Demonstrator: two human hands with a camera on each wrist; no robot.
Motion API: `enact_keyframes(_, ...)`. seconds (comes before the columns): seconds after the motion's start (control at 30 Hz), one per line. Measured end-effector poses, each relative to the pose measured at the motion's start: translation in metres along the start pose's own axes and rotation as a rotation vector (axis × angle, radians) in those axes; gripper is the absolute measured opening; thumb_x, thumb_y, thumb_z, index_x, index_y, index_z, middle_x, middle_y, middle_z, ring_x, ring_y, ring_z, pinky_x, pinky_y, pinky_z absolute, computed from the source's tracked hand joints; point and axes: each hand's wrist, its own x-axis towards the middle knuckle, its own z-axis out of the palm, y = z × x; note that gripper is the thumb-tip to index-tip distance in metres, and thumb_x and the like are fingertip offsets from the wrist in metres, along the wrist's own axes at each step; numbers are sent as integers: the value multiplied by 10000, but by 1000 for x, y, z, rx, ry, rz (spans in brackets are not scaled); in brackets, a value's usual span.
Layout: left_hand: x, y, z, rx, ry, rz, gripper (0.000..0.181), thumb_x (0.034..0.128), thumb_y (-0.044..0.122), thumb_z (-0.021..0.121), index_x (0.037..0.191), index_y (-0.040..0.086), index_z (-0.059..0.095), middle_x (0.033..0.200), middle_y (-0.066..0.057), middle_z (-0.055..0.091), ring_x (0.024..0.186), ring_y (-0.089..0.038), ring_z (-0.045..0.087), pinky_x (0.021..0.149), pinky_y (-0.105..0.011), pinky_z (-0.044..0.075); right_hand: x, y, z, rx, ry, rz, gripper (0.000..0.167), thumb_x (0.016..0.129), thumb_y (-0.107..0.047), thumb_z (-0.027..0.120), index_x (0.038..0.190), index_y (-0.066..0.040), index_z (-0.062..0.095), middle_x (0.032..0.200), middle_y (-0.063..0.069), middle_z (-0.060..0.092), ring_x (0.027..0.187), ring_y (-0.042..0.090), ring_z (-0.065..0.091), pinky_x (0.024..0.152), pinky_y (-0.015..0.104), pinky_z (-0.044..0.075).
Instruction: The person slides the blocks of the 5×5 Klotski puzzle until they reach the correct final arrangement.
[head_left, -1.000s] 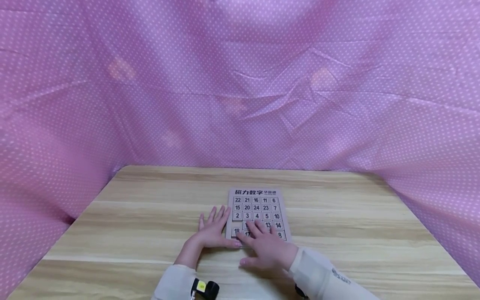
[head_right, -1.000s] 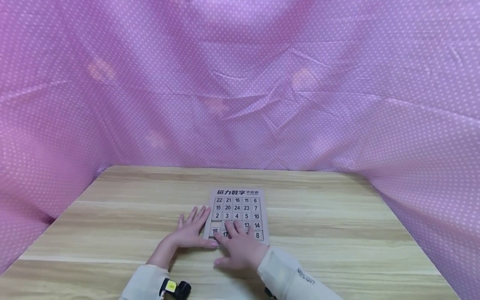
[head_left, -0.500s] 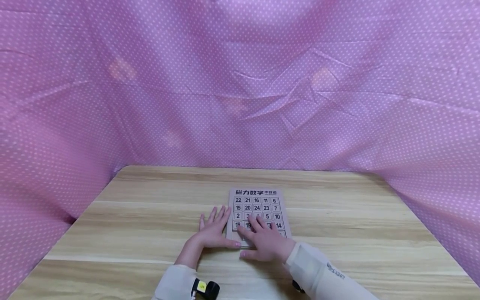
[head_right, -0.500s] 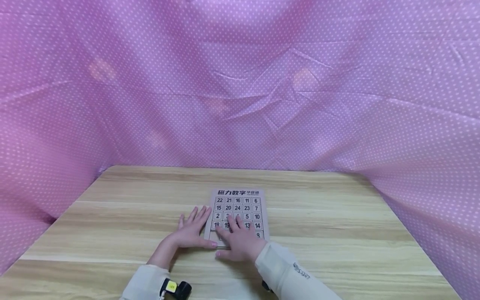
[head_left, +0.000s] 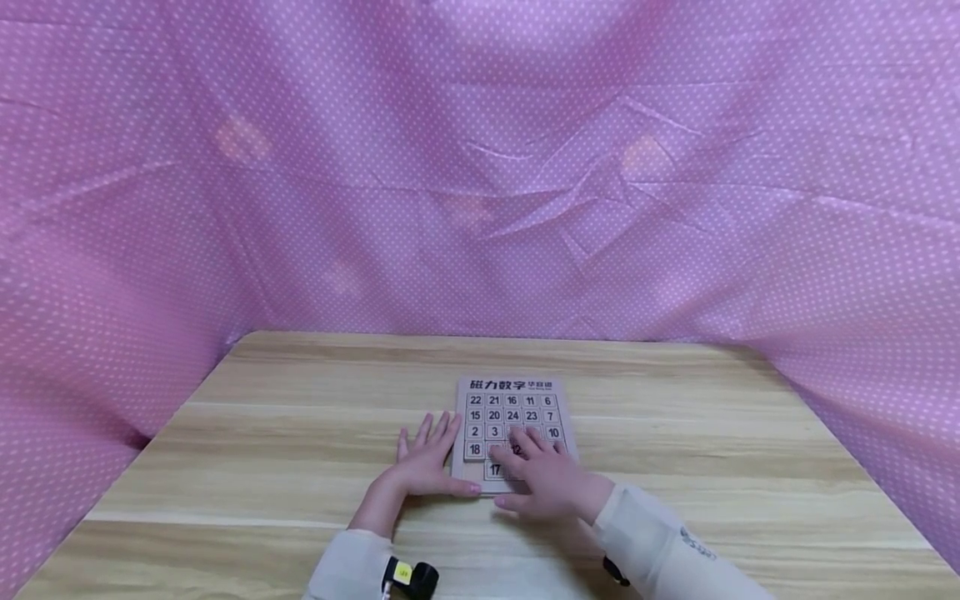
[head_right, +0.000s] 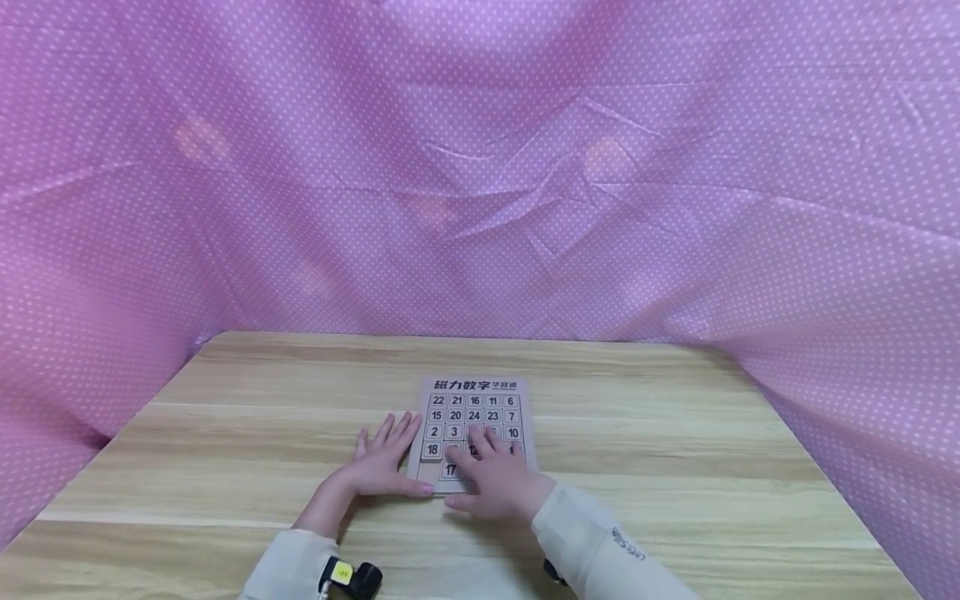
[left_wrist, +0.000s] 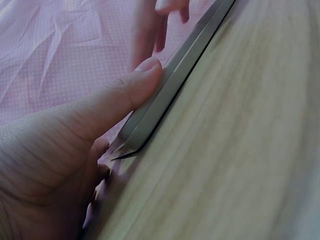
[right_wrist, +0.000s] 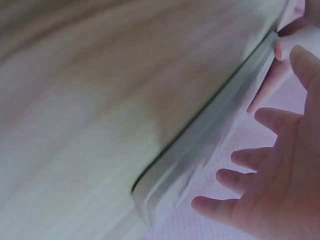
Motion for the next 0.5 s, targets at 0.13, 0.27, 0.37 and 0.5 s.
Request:
enact_keyframes(0.13,1,0,2,-11,5,-1,1130,548,651,636,1388,89,131,1418,-145,69,1265,-342,-43,926,-552,-129,-15,9,-7,12,19,-6,665,799,-575,428,1342,-204,329,1397,176,156,1240,394,117,900,619,164)
enact_keyframes(0.27,0,0,2,-27,9,-9,1138,533,650,646,1388,97,138,1419,-140,74,1266,-336,-41,929,-551,-123,-31,19,-9,18,38,-19,647,809,-544,447,1326,-165,361,1383,203,175,1225,418,145,879,633,185)
enact_keyframes(0.37,1,-1,1,-25,7,-15,1142,530,649,648,1389,100,134,1421,-136,71,1267,-334,-43,929,-551,-121,-41,26,-9,15,56,-20,635,815,-527,455,1315,-143,380,1376,210,193,1216,427,163,873,637,192)
enact_keyframes(0.5,1,-2,2,-9,7,-14,1147,527,658,641,1391,105,126,1422,-128,67,1268,-325,-51,929,-545,-128,-53,32,-10,25,75,-10,618,814,-514,469,1295,-129,412,1368,212,214,1211,430,174,875,637,190)
